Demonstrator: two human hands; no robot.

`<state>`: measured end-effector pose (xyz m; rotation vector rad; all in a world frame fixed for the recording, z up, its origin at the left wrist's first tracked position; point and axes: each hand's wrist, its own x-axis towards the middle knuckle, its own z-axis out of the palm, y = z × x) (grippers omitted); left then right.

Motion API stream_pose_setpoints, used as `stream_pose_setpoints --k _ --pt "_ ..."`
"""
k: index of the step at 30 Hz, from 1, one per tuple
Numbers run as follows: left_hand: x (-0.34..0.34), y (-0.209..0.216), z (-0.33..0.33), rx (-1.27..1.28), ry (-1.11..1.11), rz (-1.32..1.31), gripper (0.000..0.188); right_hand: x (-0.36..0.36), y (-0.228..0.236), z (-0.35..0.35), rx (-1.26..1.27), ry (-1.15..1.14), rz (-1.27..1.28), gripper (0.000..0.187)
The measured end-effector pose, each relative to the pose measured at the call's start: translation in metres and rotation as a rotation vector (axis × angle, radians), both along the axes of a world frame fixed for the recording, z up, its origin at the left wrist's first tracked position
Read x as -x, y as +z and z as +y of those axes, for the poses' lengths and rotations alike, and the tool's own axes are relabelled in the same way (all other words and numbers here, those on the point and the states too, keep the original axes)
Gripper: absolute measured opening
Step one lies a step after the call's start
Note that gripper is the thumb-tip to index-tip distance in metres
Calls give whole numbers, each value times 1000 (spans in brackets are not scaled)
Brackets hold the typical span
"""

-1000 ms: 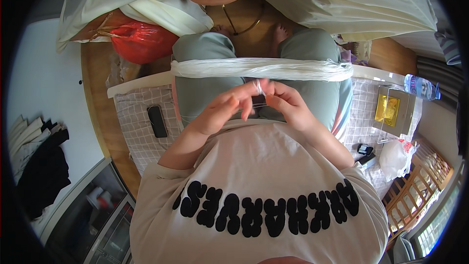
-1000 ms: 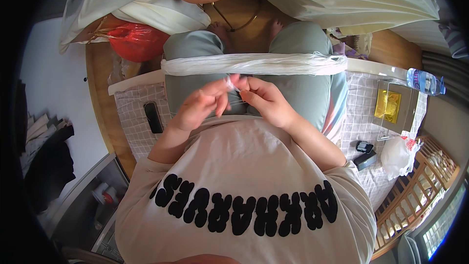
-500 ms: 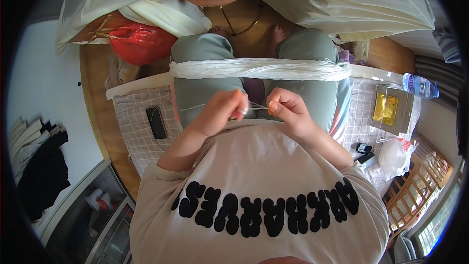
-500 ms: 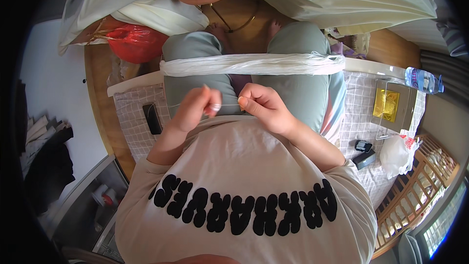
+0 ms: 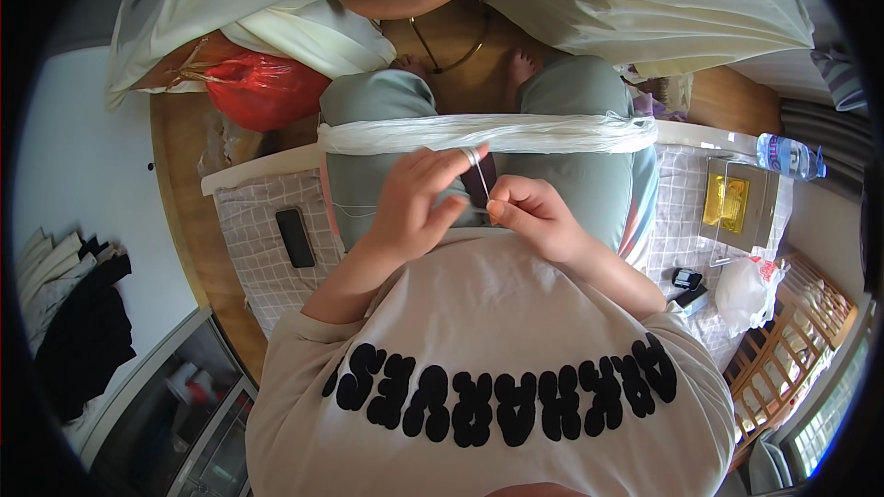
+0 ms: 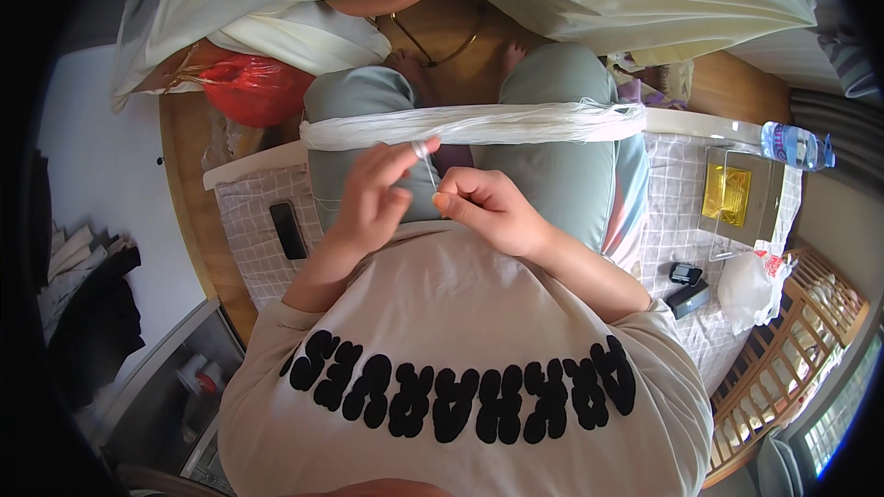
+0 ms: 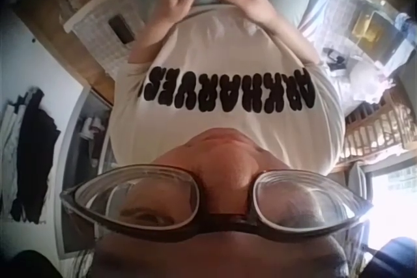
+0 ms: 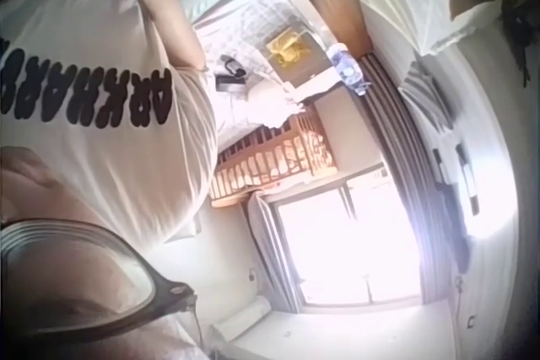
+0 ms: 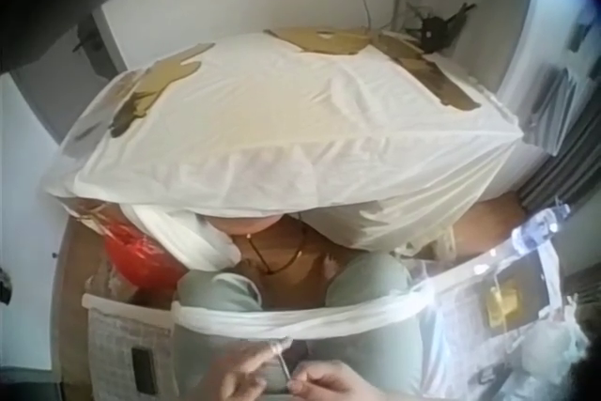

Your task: Hand-sewing a white elastic or fabric strap using a needle and thread while sitting at a workspace.

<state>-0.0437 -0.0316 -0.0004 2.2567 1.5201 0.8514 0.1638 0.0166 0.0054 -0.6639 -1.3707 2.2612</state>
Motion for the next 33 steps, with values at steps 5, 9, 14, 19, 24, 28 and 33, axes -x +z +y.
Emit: stream_pose_setpoints --k 5,9,14,19,24,28,33 --pt "-3 9 -12 872 -224 -1372 58 2 1 -2 205 -77 70 23" --pt "-3 5 -9 396 -32 -520 44 4 0 -8 240 -40 113 22" --pt "-12 5 -14 688 174 -1284 48 6 -3 -10 234 -62 12 22" --pt "6 19 -15 721 -253 -1372 53 -1 2 -9 81 -141 98 22" --pt "-4 26 -9 123 1 -95 52 -1 8 -7 -115 27 22 18" --pt "-5 29 -12 645 82 -1560 58 -1 7 -7 -50 30 -64 19" --pt "11 33 -6 201 -140 -383 46 -1 7 -11 -22 -60 103 21"
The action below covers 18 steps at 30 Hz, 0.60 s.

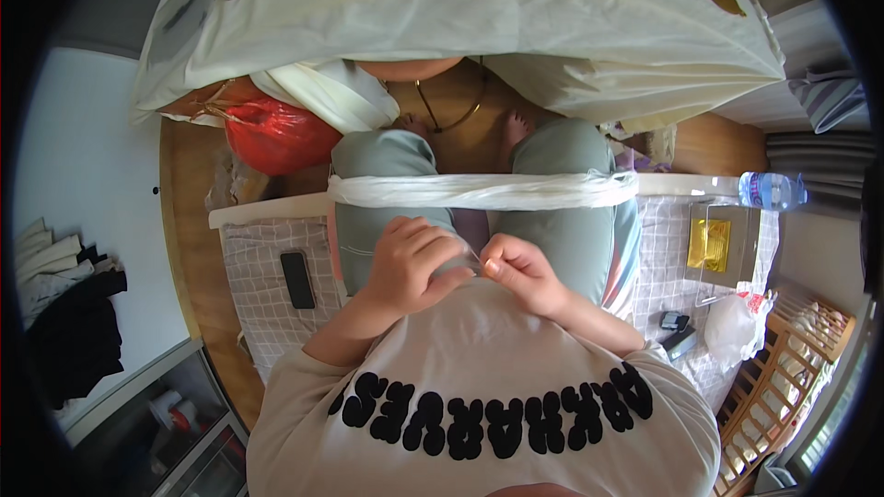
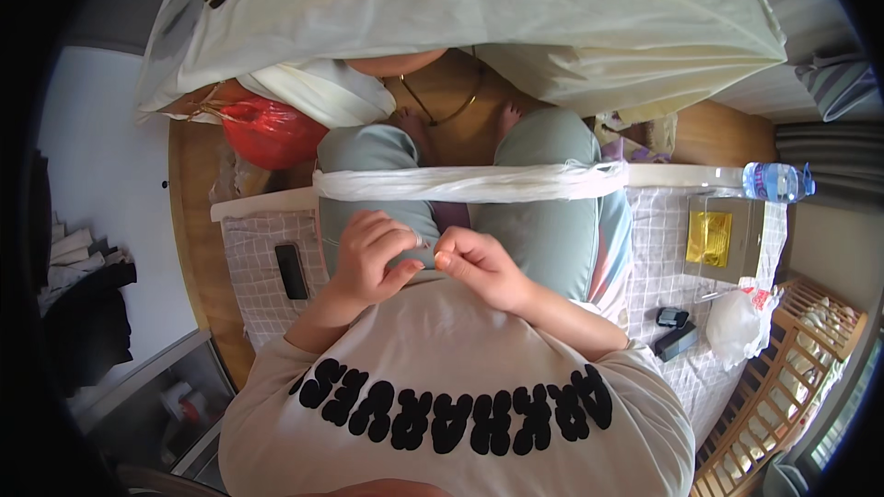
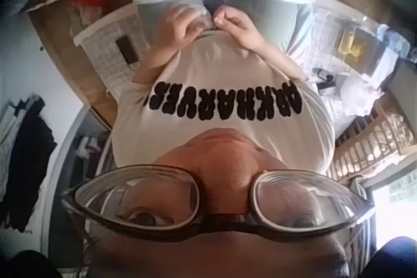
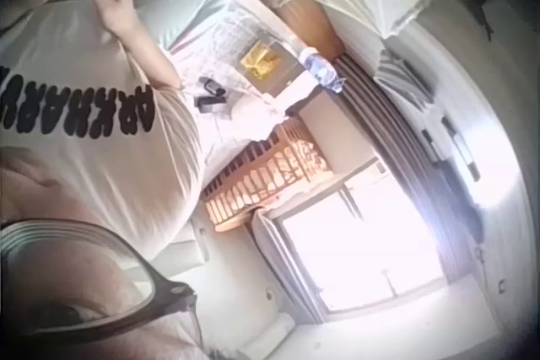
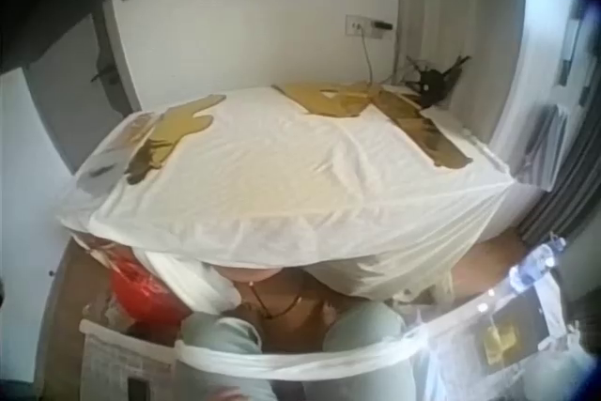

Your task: Hand-sewing a white elastic or fabric strap using a needle and thread while sitting at a workspace.

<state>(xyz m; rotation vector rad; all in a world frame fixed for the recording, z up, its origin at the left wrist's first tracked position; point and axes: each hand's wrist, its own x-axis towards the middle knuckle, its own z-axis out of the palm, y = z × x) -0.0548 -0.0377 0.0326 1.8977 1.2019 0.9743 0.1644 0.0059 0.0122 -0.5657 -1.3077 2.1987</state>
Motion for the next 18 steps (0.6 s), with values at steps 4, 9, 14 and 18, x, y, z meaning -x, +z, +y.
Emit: stream_pose_setpoints --k 4,9,14,18 --pt "-15 3 0 -198 142 251 47 8 1 0 215 59 59 17" --pt "-6 9 -1 350 -324 -755 40 4 2 11 466 132 26 20" --pt "-1 2 7 -142 262 442 15 5 3 8 542 50 70 21" --pt "-14 -6 3 354 121 -637 33 8 6 13 688 139 15 20"
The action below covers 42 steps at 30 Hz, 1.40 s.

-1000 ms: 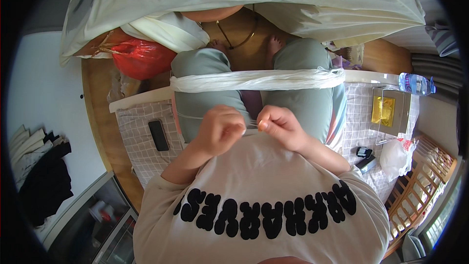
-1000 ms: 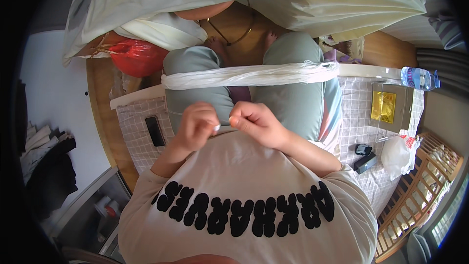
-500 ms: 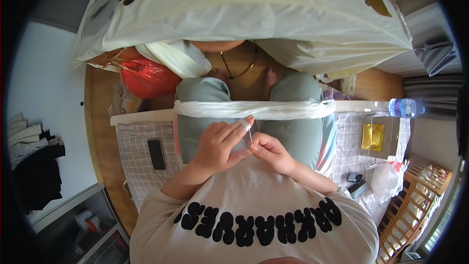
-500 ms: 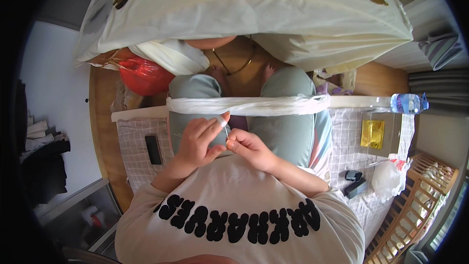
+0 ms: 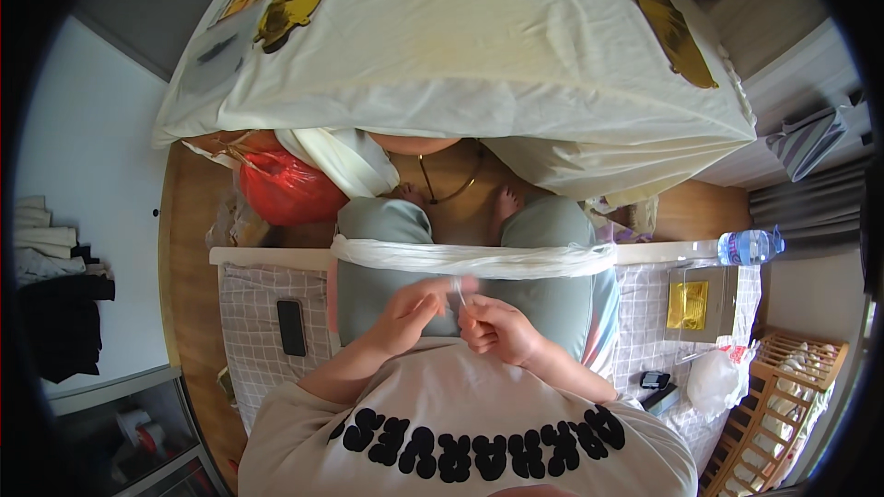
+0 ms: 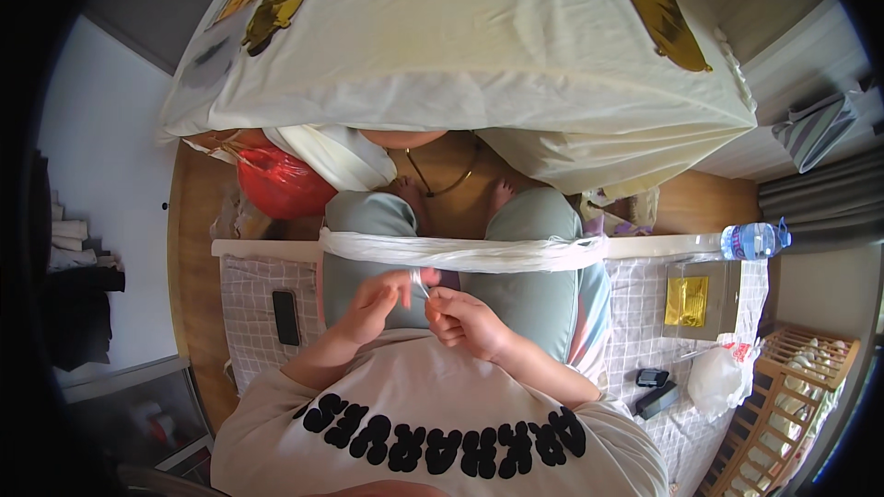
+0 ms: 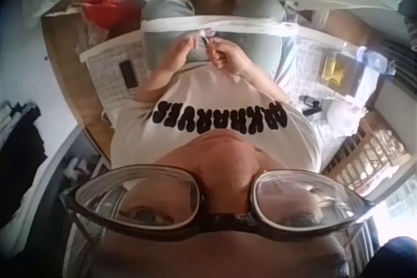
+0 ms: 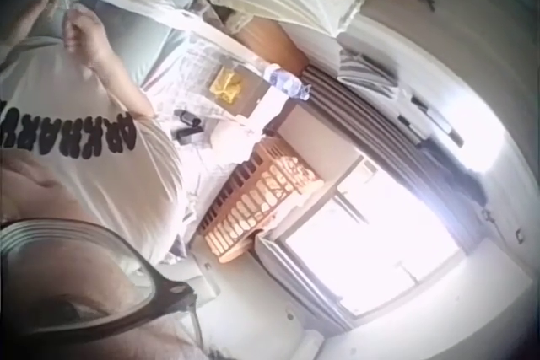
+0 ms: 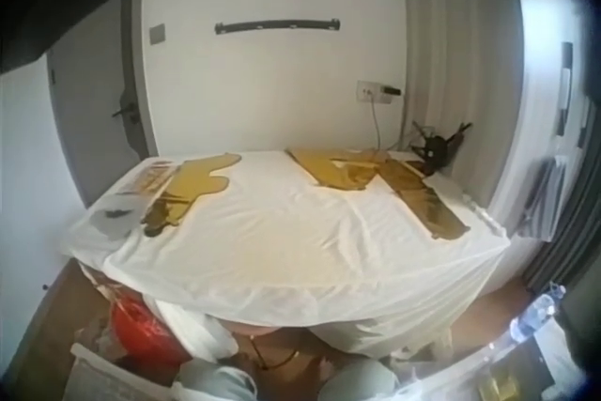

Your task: Hand-sewing a white elastic or fabric strap using a needle and thread while sitting at a workspace.

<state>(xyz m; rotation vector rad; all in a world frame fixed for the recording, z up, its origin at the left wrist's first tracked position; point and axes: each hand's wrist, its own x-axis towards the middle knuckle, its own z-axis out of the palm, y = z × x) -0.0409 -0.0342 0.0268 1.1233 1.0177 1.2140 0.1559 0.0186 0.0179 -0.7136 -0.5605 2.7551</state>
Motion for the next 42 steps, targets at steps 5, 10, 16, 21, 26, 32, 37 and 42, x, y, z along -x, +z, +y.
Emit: stream_pose_setpoints --k 5,10,16,21,26,32,37,42 --pt "5 4 -1 40 -193 -46 49 -2 8 5 58 -78 86 26" --pt "-10 -2 8 -429 157 859 25 3 11 -2 -67 19 -58 24" --pt "7 -10 -3 164 -34 -242 32 4 11 -1 9 -34 -15 23" --pt "9 4 -1 -587 118 1184 19 8 11 -7 -187 -74 -105 23" --pt "-12 12 -6 -210 46 785 37 11 9 -9 -260 -95 -122 20" --pt "-11 -10 -6 81 -24 -100 25 7 6 -9 -342 -123 -189 21" --pt "3 0 2 6 -143 46 20 6 5 -9 -889 -171 -184 15" --pt "2 22 11 -722 42 1048 17 9 10 -8 -1071 -207 -414 10"
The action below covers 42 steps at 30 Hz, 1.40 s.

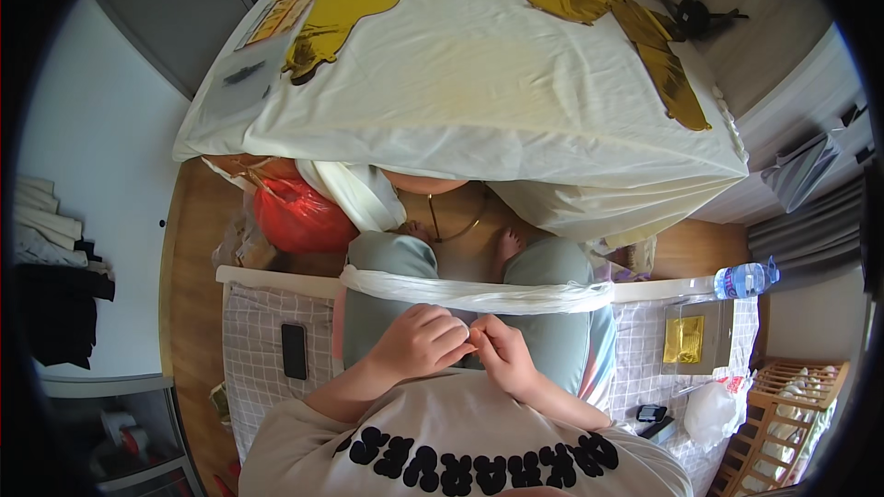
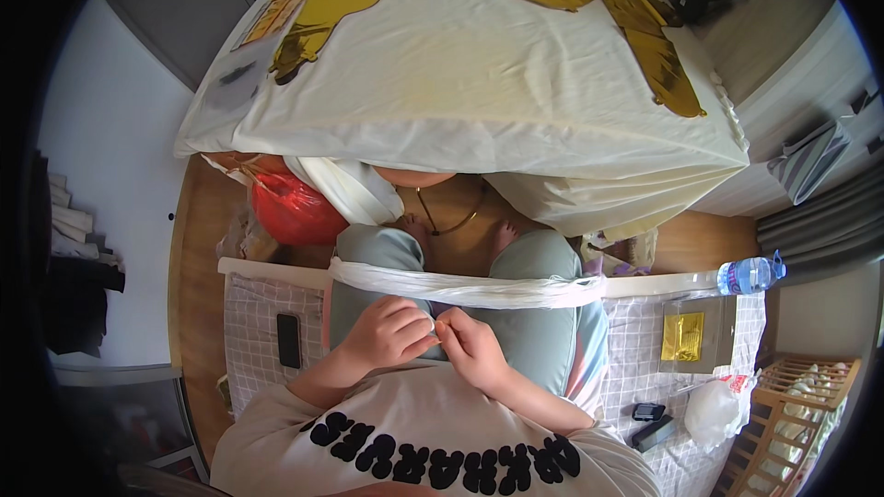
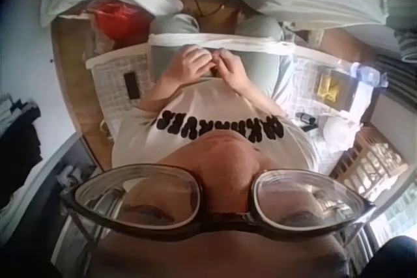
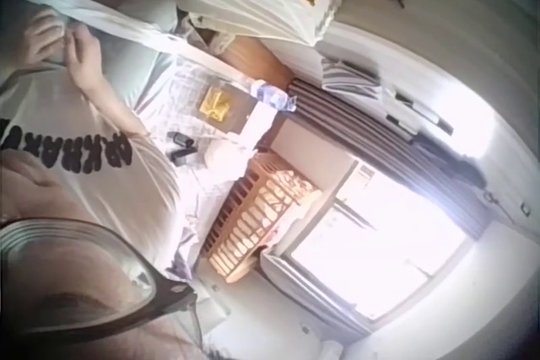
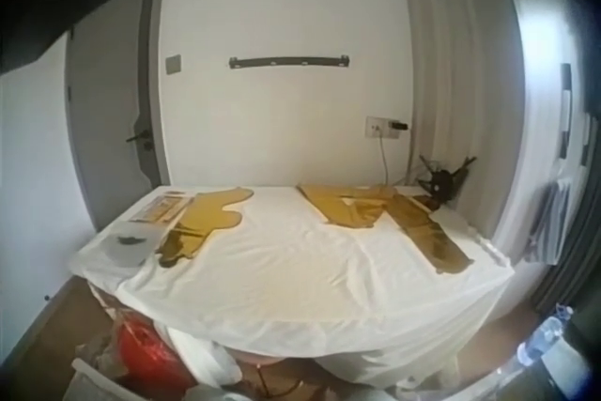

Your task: Hand-sewing a white elastic or fabric strap using a needle and thread while sitting at a workspace.

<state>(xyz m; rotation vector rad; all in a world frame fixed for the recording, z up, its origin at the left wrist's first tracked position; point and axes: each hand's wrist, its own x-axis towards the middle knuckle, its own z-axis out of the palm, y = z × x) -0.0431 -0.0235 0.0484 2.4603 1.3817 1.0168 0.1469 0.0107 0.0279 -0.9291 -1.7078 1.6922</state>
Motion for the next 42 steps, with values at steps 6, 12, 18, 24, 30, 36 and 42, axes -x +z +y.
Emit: stream_pose_setpoints --k 6,12,18,24,30,36,42 --pt "0 8 -4 -55 40 17 22 -6 9 -3 307 3 115 15" --pt "-6 0 -8 98 13 -260 28 -5 0 -14 488 -3 317 17" --pt "-12 -19 -14 327 18 -502 25 -5 -21 -17 146 -25 206 14" --pt "-19 -18 -16 558 -45 -849 19 -4 -36 -3 51 -37 118 13" --pt "-15 -16 -10 375 -25 -544 15 -13 -20 10 -120 -92 303 9" --pt "-7 -28 -14 616 -201 -350 17 -24 -8 15 -523 189 139 21" --pt "-11 -34 -22 797 -449 -444 15 -32 -3 15 -385 402 179 20"
